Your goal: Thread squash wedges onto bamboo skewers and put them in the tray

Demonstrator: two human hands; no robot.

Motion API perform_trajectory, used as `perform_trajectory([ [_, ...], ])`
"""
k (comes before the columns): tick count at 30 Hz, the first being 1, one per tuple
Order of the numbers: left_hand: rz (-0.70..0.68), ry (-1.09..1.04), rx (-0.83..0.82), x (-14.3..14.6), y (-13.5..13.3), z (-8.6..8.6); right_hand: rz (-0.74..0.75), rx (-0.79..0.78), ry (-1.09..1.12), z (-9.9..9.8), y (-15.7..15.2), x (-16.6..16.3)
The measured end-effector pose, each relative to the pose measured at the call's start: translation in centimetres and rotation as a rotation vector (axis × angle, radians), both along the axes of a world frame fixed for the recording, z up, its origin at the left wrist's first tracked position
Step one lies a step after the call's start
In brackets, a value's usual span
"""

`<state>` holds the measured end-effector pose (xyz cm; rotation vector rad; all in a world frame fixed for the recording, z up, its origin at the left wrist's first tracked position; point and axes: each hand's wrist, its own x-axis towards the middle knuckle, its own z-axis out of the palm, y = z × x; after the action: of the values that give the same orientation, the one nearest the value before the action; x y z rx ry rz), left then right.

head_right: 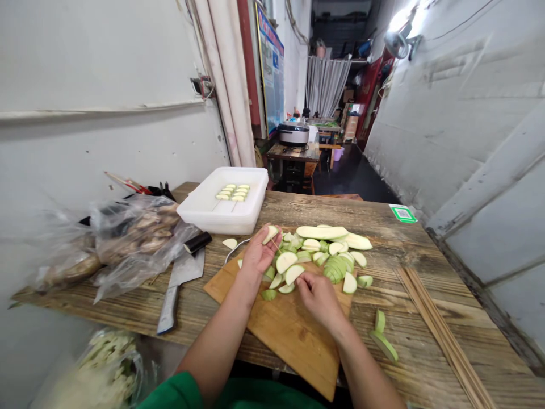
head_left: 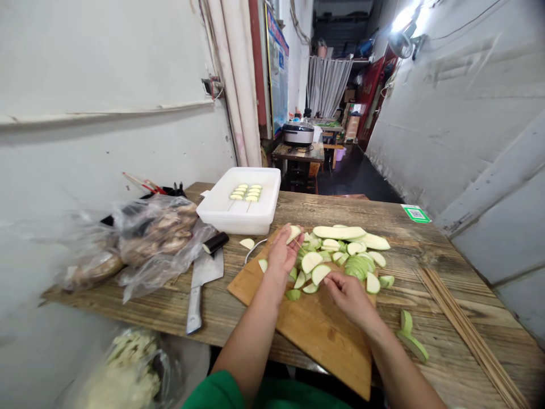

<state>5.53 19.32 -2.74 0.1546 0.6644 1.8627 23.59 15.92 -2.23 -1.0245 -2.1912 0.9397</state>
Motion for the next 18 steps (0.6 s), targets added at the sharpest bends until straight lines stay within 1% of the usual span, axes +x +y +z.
perform_trajectory([
  [8, 0.013, 0.036, -0.013, 0.0, 0.2, -0.2, -0.017, 0.054, -0.042, -0.8, 0.1, -0.1],
  [18, 0.038, 0.07, -0.015, -0.2, 0.2, -0.5, -0.031, 0.068, -0.027, -1.2, 0.2, -0.3],
])
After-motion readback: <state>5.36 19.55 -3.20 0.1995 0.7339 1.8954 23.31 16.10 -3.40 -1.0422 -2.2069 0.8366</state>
